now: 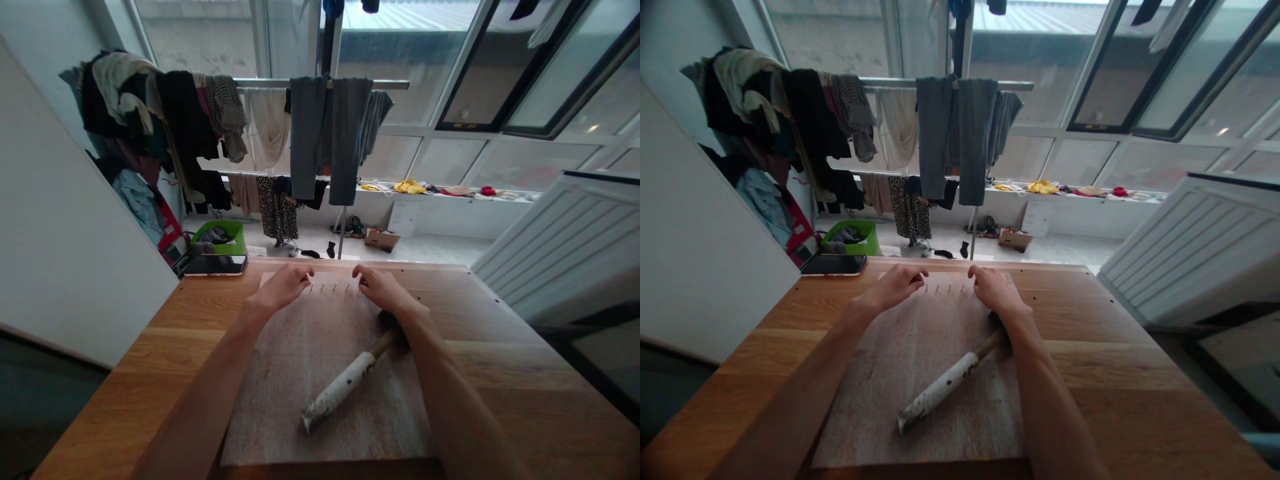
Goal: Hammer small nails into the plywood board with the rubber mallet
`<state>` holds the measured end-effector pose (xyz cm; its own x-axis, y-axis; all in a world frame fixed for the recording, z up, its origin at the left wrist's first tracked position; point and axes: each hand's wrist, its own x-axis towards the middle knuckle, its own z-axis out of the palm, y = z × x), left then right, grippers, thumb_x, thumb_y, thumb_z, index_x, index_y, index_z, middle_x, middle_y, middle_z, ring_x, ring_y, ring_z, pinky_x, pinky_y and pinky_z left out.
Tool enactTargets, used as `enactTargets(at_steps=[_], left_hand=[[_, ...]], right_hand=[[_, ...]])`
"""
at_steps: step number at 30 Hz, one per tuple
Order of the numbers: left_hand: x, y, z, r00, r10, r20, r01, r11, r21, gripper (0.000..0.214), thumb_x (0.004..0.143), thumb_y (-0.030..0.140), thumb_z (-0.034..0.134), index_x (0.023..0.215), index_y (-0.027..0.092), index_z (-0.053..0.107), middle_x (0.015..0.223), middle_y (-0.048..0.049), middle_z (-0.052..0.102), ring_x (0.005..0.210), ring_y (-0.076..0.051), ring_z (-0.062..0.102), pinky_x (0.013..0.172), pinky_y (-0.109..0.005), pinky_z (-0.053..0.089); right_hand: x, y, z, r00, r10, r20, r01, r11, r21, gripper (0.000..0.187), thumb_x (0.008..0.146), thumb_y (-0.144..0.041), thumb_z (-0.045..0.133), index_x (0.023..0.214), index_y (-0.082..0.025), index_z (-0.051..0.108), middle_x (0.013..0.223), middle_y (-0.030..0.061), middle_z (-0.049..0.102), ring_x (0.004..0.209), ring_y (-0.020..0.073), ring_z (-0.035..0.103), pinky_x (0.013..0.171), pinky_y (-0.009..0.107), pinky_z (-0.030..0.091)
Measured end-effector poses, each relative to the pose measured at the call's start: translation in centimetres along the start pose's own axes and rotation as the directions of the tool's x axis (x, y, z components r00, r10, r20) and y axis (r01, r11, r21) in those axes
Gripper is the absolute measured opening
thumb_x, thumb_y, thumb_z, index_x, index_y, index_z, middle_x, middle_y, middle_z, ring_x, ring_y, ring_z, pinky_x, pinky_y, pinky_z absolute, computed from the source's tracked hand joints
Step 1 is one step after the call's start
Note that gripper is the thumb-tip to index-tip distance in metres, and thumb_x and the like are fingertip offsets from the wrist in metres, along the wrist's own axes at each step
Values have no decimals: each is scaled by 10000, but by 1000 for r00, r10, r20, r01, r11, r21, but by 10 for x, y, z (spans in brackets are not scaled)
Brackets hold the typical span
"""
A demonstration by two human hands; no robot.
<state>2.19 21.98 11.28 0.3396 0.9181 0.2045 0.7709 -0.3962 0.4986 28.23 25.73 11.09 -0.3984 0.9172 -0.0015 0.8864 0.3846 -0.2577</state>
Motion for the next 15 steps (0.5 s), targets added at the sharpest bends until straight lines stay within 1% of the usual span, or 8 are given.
enactTargets(at_steps=[2, 4, 8, 10, 12, 15], left_hand=[[2, 3, 4, 1000, 17, 20, -17, 999, 27, 206, 886, 128, 590, 1034, 131, 734, 935, -98, 768, 872, -192, 714, 850, -282, 523], [3, 6, 7, 998, 19, 59, -23, 997, 72, 174, 902, 137, 588, 980, 139, 743, 927, -102, 766, 884, -200, 712, 854, -280, 516], [4, 15, 8, 992, -13, 125, -15, 975, 222, 148, 921, 145, 595, 889, 132, 739, 841, -126, 754, 831, -233, 713, 795, -298, 515], [4, 17, 7, 992, -20, 125, -12, 968, 251, 153, 930, 155, 595, 881, 132, 738, 824, -130, 750, 814, -242, 713, 775, -305, 515], [3, 19, 7, 994, -10, 109, -17, 971, 237, 170, 943, 164, 584, 883, 138, 741, 823, -122, 751, 808, -236, 712, 768, -302, 515], [4, 20, 9, 998, 31, 57, -43, 976, 212, 185, 962, 171, 566, 923, 145, 746, 857, -110, 757, 833, -227, 712, 798, -303, 519]], right_hand=[[0, -3, -3, 1000, -7, -10, 7, 1000, 6, 345, 846, -81, 523, 1140, -208, 651, 979, 53, 757, 911, 186, 674, 798, 259, 448], [-2, -8, -5, 1000, -20, -12, 20, 1000, 11, 326, 846, -98, 538, 1125, -213, 663, 960, 45, 760, 899, 184, 676, 782, 253, 448], [-6, -21, -6, 999, -37, 2, 37, 999, 11, 249, 864, -154, 576, 1065, -223, 705, 926, 38, 770, 881, 191, 687, 768, 257, 454], [-7, -26, -6, 999, -45, 8, 45, 999, 8, 212, 870, -171, 587, 1021, -231, 723, 931, 36, 771, 880, 188, 689, 777, 258, 457], [-8, -30, -6, 999, -54, 11, 54, 999, 1, 167, 869, -183, 593, 930, -232, 740, 932, 43, 769, 887, 195, 688, 782, 262, 458], [-10, -35, -11, 998, -62, -9, 62, 998, -7, 182, 888, -199, 575, 850, -224, 751, 953, 61, 769, 904, 205, 685, 790, 268, 461]])
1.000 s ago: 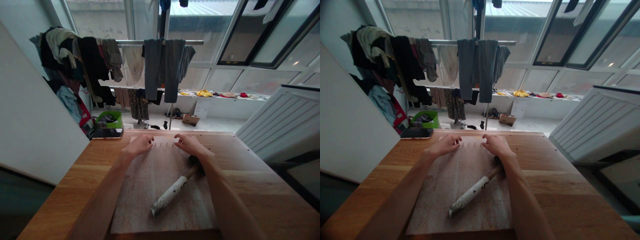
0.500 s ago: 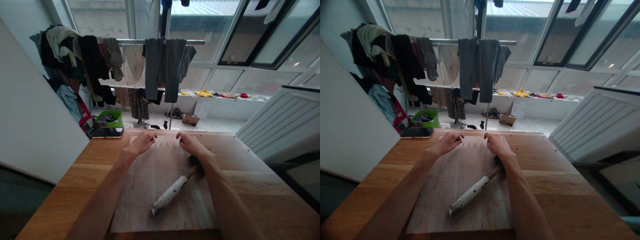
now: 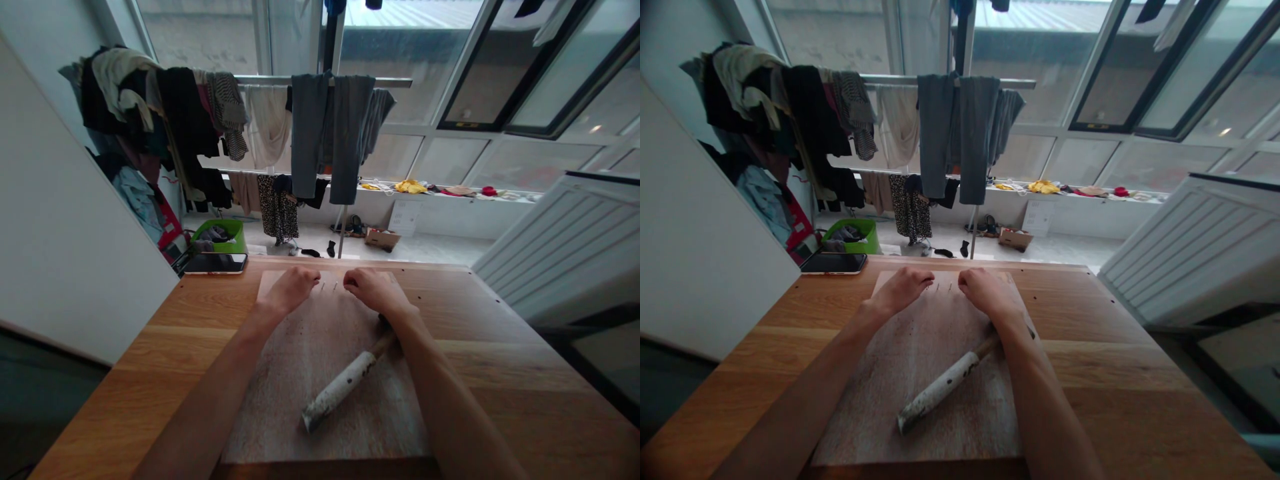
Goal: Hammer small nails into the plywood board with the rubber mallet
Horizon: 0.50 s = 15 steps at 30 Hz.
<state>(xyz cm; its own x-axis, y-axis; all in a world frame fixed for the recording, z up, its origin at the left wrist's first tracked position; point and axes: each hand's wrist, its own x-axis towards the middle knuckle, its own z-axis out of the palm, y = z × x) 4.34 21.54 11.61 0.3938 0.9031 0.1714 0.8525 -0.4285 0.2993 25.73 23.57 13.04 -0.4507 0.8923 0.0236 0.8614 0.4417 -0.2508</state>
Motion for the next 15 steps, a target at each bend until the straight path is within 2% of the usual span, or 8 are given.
enactTargets(at_steps=[3, 7, 15], left_hand=[[2, 3, 5, 997, 20, -73, -21, 1000, -2, 184, 967, 163, 560, 1000, 142, 739, 937, -123, 763, 895, -240, 715, 839, -321, 519], [3, 9, 12, 997, 39, -62, -38, 999, 4, 209, 974, 134, 523, 1000, 127, 730, 942, -138, 764, 889, -257, 721, 804, -328, 527], [3, 10, 22, 996, 73, -57, -74, 997, -12, 220, 950, 77, 519, 936, 129, 732, 923, -115, 766, 872, -222, 721, 786, -286, 518]], right_hand=[[-4, -8, -7, 999, 2, -37, -2, 1000, 3, 201, 917, -221, 564, 900, -225, 764, 995, 67, 770, 940, 211, 682, 803, 268, 464], [-6, -20, -11, 999, 13, -50, -12, 1000, 11, 192, 936, -270, 595, 934, -219, 780, 1002, 78, 774, 927, 221, 695, 787, 269, 471], [8, -16, 13, 998, -42, -49, 44, 998, 50, 160, 930, -208, 625, 959, -163, 775, 993, 100, 781, 933, 208, 693, 836, 255, 456]])
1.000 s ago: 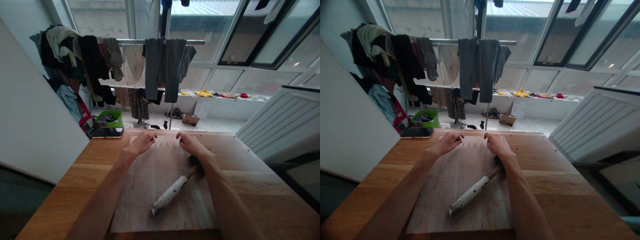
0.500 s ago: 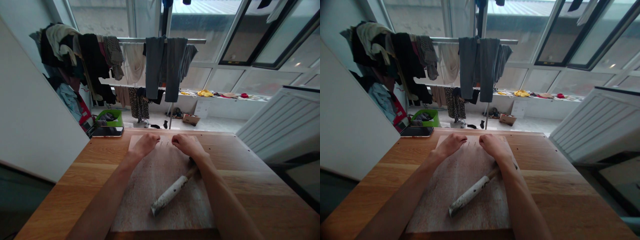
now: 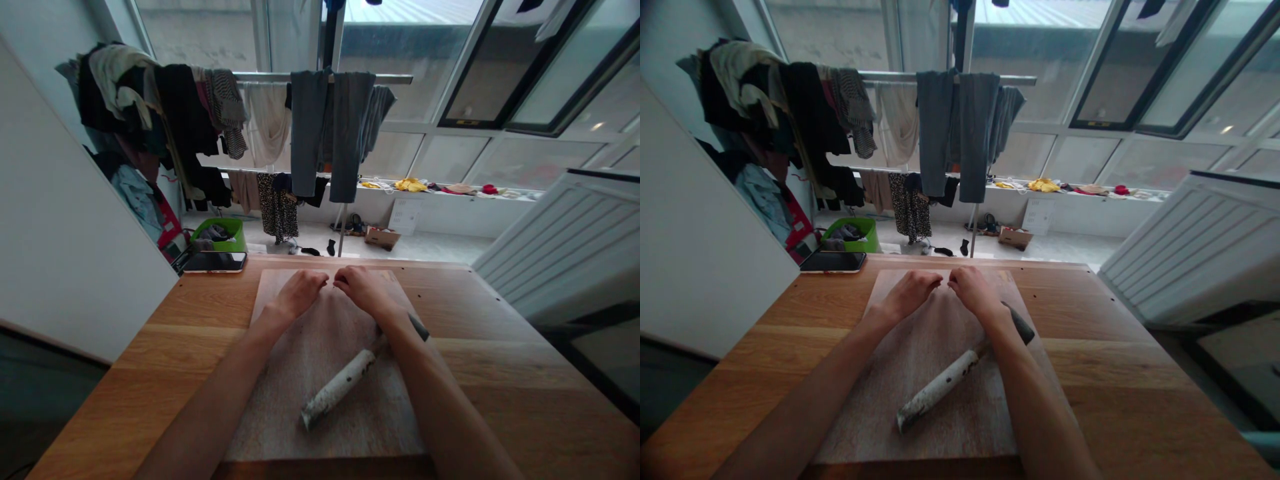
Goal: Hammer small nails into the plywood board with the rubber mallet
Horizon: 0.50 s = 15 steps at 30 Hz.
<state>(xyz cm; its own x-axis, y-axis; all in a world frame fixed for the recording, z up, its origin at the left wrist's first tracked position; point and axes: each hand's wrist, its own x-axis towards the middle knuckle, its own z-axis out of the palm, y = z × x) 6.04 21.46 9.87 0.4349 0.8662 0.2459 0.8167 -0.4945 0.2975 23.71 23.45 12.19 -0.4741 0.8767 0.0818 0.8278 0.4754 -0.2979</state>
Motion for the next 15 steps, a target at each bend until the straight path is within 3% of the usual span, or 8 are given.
enactTargets(at_steps=[4, 9, 12, 15], left_hand=[[0, -3, 4, 1000, 6, -15, -7, 1000, -30, 225, 932, 60, 525, 903, 128, 737, 897, -108, 765, 838, -217, 715, 774, -285, 507], [0, -5, -13, 997, -8, -82, -11, 974, -225, 163, 907, 112, 593, 906, 149, 751, 855, -68, 756, 792, -185, 687, 758, -275, 490], [-4, -5, -30, 999, 30, 18, -20, 913, -407, 113, 869, 120, 630, 860, 142, 741, 738, -21, 710, 689, -138, 641, 662, -233, 463], [-9, -4, -41, 985, 37, 171, 61, 843, -535, 70, 835, 127, 654, 834, 127, 724, 649, 8, 655, 595, -109, 595, 571, -207, 430]], right_hand=[[2, 0, 3, 1000, -5, -3, 5, 1000, 16, 176, 937, -191, 599, 958, -151, 770, 984, 108, 777, 928, 206, 685, 831, 258, 450], [-8, -12, -20, 999, -7, 47, 4, 999, 52, 182, 913, -193, 594, 930, -155, 771, 920, 86, 773, 835, 189, 675, 748, 259, 450], [-15, -17, -35, 988, -46, 148, 31, 994, 102, 174, 895, -246, 612, 861, -208, 778, 799, 23, 767, 717, 160, 657, 656, 245, 432], [-18, -18, -40, 968, -94, 233, 59, 986, 153, 170, 871, -267, 621, 826, -222, 779, 737, 2, 748, 671, 146, 633, 602, 239, 400]])
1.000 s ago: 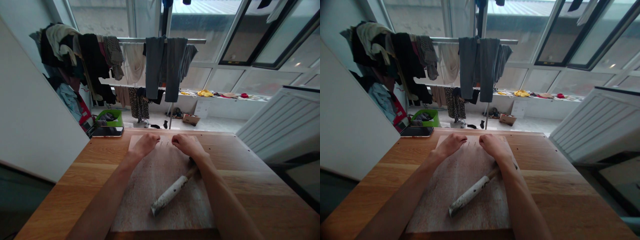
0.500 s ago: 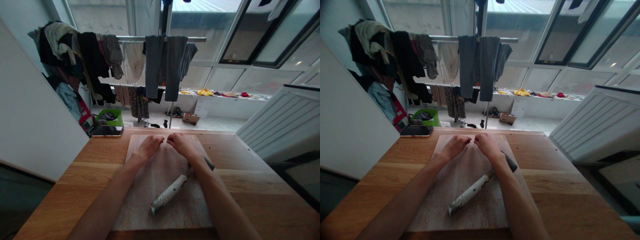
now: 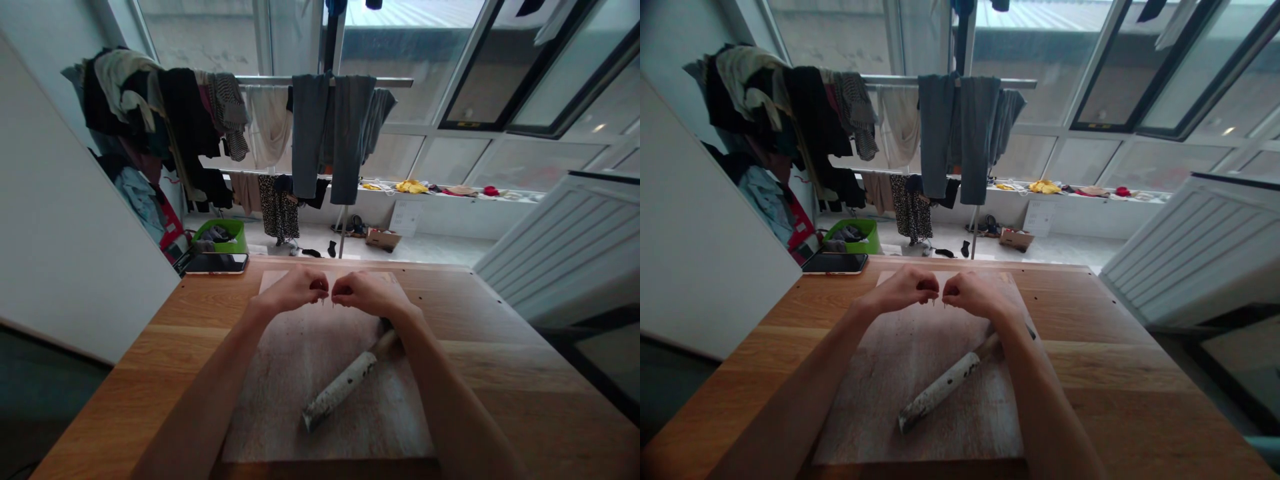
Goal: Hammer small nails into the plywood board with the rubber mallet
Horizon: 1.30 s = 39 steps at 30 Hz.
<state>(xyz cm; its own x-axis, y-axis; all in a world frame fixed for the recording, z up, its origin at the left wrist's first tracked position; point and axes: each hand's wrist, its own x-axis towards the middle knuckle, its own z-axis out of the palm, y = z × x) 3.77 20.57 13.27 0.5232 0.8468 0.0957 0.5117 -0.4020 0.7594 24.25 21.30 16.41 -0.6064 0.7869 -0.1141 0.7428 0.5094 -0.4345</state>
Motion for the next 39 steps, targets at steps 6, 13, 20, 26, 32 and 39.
enactTargets(at_steps=[6, 13, 20, 26, 32, 39], left_hand=[[-2, 2, 1, 973, -80, 217, 123, 973, -193, 58, 807, 170, 686, 826, 126, 719, 689, -8, 680, 590, -103, 603, 559, -204, 464], [-18, 26, -17, 932, -116, 344, 197, 957, -212, 370, 786, 370, 774, 1080, 160, 694, 935, -74, 744, 683, -152, 688, 553, -235, 530], [-52, 80, -58, 1000, 16, -27, -14, 997, 70, 543, 844, 502, 717, 1287, 203, 620, 1171, -103, 706, 964, -199, 687, 817, -329, 567], [-89, 88, -55, 994, -8, -107, 51, 912, 407, 466, 948, 483, 589, 1303, 181, 599, 1180, -109, 701, 977, -209, 687, 893, -338, 534], [-171, 38, -7, 981, -82, -178, 181, 725, 665, 327, 976, 394, 551, 1219, 192, 638, 1467, -165, 522, 1242, -308, 596, 1013, -461, 492], [-218, 22, 60, 958, -106, -267, 254, 749, 612, 367, 952, 340, 595, 1312, 269, 589, 1543, -103, 451, 1262, -262, 584, 1048, -425, 505]], right_hand=[[7, 4, 8, 988, -77, 133, 58, 988, 140, 164, 815, -194, 601, 746, -191, 750, 646, -19, 684, 631, 118, 606, 571, 211, 401], [2, 3, 8, 952, -137, 272, 30, 931, 363, 192, 835, -230, 619, 947, -139, 745, 810, 41, 743, 683, 134, 689, 546, 207, 549], [-37, -7, -31, 994, -73, -77, 102, 869, 485, 505, 898, -425, 638, 1360, -230, 594, 949, 74, 728, 777, 176, 697, 476, 222, 594], [-74, 0, -40, 933, 1, -359, 111, 950, 291, 425, 937, -496, 554, 1239, -219, 665, 870, 56, 713, 708, 172, 694, 631, 297, 615], [-150, 78, 59, 754, 115, -647, -151, 989, -1, 459, 924, -520, 485, 1221, -216, 656, 1293, 138, 637, 1116, 295, 681, 929, 427, 583], [-223, 124, 157, 758, 28, -652, -193, 964, -183, 386, 914, -383, 470, 1234, -290, 664, 1347, 96, 635, 1264, 308, 598, 934, 452, 598]])
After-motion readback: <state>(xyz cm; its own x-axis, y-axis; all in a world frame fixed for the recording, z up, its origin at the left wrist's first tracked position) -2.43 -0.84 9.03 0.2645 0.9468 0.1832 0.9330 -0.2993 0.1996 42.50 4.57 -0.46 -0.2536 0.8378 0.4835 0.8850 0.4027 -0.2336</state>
